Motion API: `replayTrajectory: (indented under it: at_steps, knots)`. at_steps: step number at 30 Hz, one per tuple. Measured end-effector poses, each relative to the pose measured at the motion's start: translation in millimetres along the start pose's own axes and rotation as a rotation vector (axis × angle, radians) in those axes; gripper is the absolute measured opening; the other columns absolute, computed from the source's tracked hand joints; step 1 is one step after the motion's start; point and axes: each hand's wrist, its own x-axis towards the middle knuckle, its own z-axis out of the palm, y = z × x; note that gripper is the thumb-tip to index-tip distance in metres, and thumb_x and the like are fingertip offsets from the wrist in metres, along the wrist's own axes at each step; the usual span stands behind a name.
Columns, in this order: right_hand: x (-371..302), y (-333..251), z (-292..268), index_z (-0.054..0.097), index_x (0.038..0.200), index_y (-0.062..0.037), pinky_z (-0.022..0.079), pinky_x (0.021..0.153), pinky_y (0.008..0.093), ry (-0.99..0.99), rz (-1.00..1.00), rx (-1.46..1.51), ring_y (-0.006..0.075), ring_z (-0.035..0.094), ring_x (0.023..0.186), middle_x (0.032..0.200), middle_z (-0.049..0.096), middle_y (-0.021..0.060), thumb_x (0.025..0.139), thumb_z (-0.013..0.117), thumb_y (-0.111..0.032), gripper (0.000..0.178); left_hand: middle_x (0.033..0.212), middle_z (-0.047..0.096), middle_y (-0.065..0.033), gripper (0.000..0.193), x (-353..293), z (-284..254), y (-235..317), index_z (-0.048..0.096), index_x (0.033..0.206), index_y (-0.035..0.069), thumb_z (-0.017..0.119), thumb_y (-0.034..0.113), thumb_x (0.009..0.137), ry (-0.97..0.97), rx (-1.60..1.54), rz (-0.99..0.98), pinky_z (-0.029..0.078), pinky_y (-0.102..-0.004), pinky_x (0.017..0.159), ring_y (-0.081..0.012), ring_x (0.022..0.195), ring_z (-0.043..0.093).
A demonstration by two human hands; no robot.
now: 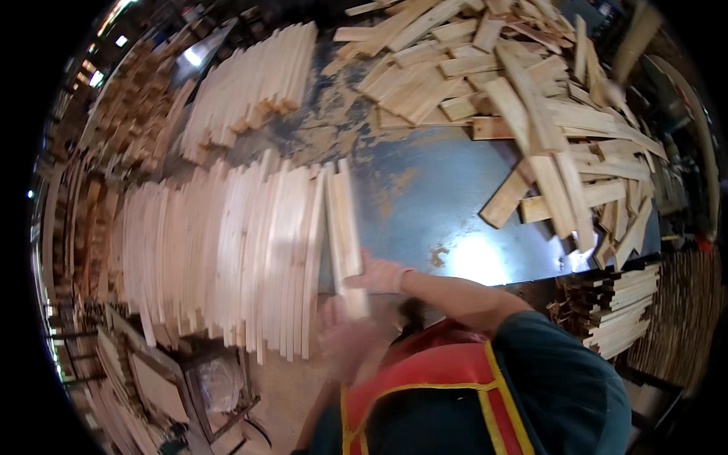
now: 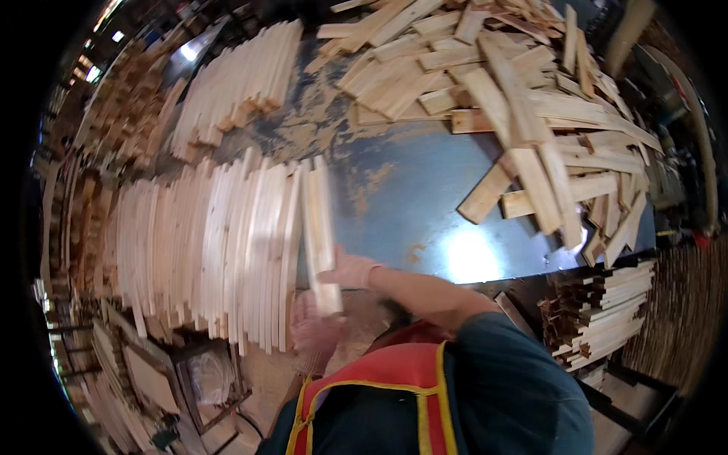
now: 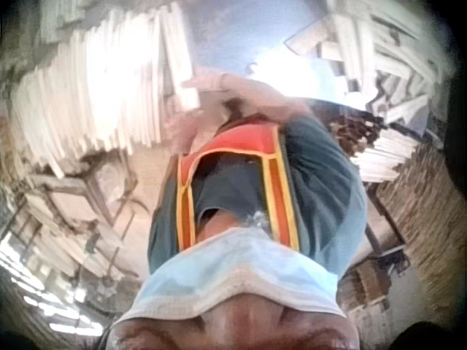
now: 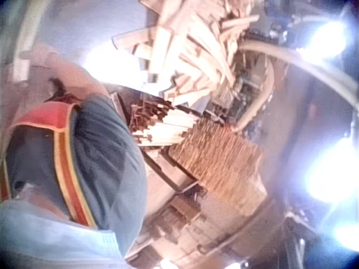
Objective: The person rapidly picks up wooden planks from a large pile on a metal table and stacks them into a neat pile. They continuously sort through the wood, moving pieces from the disorganized pile to the organized stack.
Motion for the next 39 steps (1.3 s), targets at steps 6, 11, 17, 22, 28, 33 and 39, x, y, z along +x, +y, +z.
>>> replayTrajectory:
  at_steps: [6,11,17,22,28,33,39]
  knots:
    - [-5,-33,-63,0.046,0.153,-0.0029,0.05,0.111,0.0478,-0.17,-0.158,-0.131,0.0459,0.065,0.129,0.142,0.065,0.0274,0.091,0.07,-0.054,0.083,0.164,0.041,-0.0226,0.105,21,27,-3,0.039,0.162,0.003,0.088,0.037,0.076,0.363,0.067,0.389,0.032,-0.0551,0.125,-0.0436,0.151,0.039]
    - [-75,70,-269,0.063,0.139,-0.0046,0.05,0.107,0.0503,0.994,-0.448,-0.241,0.0398,0.064,0.124,0.135,0.067,0.0215,0.096,0.068,-0.044,0.059,0.16,0.046,-0.0236,0.099,37,41,44,0.044,0.159,0.002,0.088,0.034,0.077,0.242,-0.068,0.509,0.033,-0.0559,0.124,-0.044,0.149,0.041]
    - [-152,133,-410,0.057,0.144,-0.0095,0.048,0.11,0.0476,0.97,0.368,-0.743,0.0367,0.06,0.132,0.135,0.067,0.0187,0.08,0.077,-0.059,0.083,0.16,0.046,-0.0244,0.098,120,31,184,0.047,0.157,0.001,0.089,0.042,0.078,0.374,-0.101,0.792,0.034,-0.0549,0.123,-0.0429,0.149,0.04]
    - [-158,187,-361,0.046,0.146,-0.0085,0.057,0.096,0.0514,0.547,0.362,-0.635,0.0432,0.069,0.114,0.12,0.071,0.0239,0.078,0.077,-0.052,0.087,0.158,0.047,-0.0229,0.104,166,11,315,0.037,0.163,0.003,0.084,0.05,0.082,0.324,0.182,0.648,0.036,-0.0549,0.121,-0.042,0.151,0.038]
    - [-186,150,-319,0.04,0.155,-0.0097,0.056,0.1,0.0501,0.487,0.5,-0.455,0.0433,0.069,0.116,0.123,0.069,0.025,0.078,0.078,-0.055,0.098,0.13,0.064,-0.0158,0.089,218,62,292,0.048,0.155,0.005,0.083,0.047,0.083,0.022,-0.048,0.402,0.054,-0.0471,0.097,-0.0303,0.12,0.064]
    - [-228,146,-285,0.041,0.159,-0.0028,0.053,0.108,0.0448,0.431,0.269,0.176,0.0402,0.068,0.124,0.141,0.066,0.0217,0.085,0.076,-0.044,0.091,0.108,0.069,-0.0094,0.062,157,70,194,0.057,0.146,0.006,0.074,0.039,0.096,-0.83,-1.379,0.14,0.057,-0.0347,0.074,-0.0186,0.09,0.068]
    - [-185,130,-201,0.041,0.163,-0.0069,0.055,0.089,0.0303,0.256,-0.107,1.116,0.016,0.065,0.1,0.122,0.066,0.0051,0.096,0.072,-0.02,0.075,0.113,0.069,-0.0146,0.063,86,65,99,0.055,0.149,0.004,0.073,0.038,0.098,-0.716,-1.577,0.103,0.058,-0.0392,0.08,-0.0235,0.096,0.069]
